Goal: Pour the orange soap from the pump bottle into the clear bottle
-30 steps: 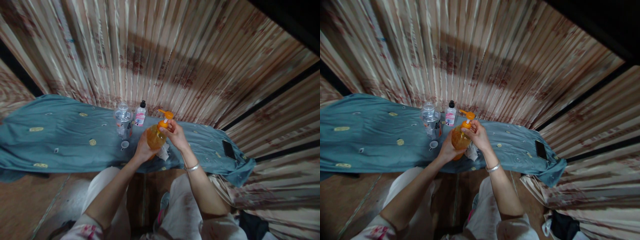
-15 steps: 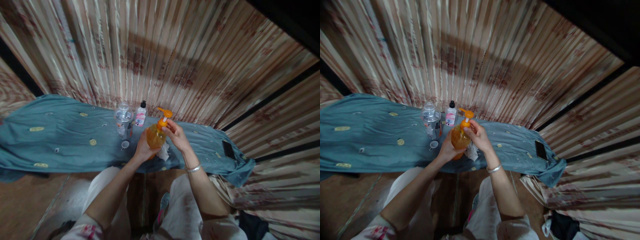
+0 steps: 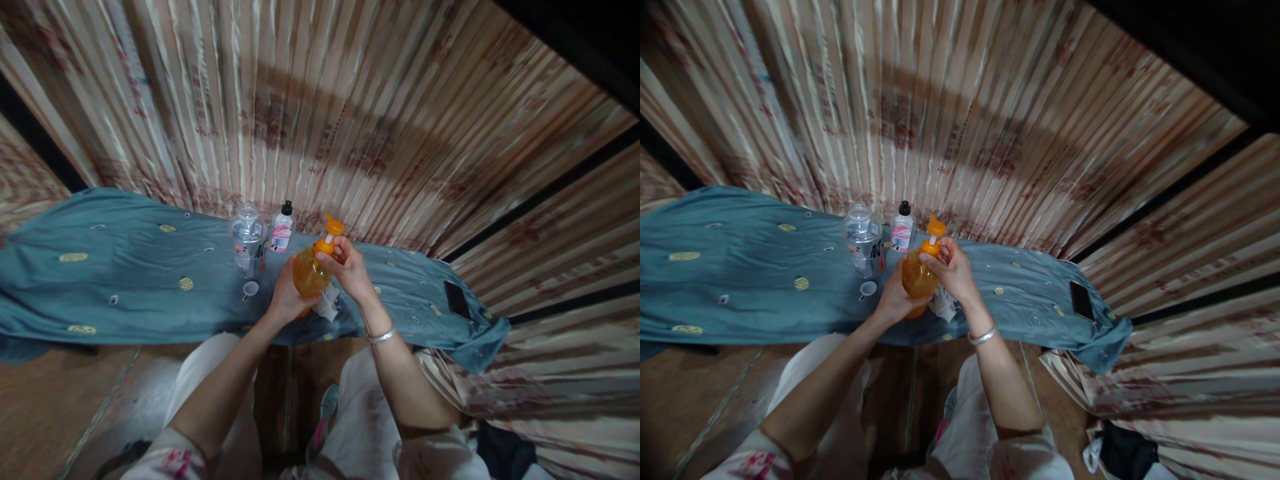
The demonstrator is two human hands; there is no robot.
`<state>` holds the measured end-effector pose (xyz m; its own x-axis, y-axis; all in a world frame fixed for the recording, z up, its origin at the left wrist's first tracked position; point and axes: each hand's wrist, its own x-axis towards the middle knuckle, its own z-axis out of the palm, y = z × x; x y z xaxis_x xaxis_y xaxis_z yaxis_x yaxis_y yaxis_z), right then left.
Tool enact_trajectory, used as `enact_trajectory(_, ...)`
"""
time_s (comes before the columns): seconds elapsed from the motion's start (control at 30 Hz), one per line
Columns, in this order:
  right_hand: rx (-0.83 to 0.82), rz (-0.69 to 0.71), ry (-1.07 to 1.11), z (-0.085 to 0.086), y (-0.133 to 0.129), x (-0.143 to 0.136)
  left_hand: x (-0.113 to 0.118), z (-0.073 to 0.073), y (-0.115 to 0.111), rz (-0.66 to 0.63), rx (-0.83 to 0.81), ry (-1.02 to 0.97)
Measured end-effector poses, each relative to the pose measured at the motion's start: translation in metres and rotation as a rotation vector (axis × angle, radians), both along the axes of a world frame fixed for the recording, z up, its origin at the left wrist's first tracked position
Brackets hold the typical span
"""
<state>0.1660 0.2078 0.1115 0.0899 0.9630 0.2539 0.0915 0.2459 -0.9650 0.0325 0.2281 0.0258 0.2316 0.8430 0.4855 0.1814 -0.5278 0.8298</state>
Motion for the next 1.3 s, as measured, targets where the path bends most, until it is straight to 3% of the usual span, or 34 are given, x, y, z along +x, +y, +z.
enact_trajectory(0.3, 0.023, 0.100, -0.001, 0.009, -0.006, 0.000, 0.000, 0.003, -0.001, -0.021, -0.021, -0.050)
enact_trajectory(0.67, 0.017, -0.060, 0.021, -0.004, 0.002, -0.007, -0.001, 0.003, -0.002, 0.003, -0.006, -0.047)
enact_trajectory(1.0, 0.057, 0.043, -0.036, 0.003, -0.006, -0.007, -0.002, 0.005, -0.003, 0.011, -0.017, -0.042)
enact_trajectory(1.3, 0.058, 0.016, -0.043, 0.001, -0.005, -0.009, -0.001, 0.006, -0.003, 0.002, -0.017, -0.058)
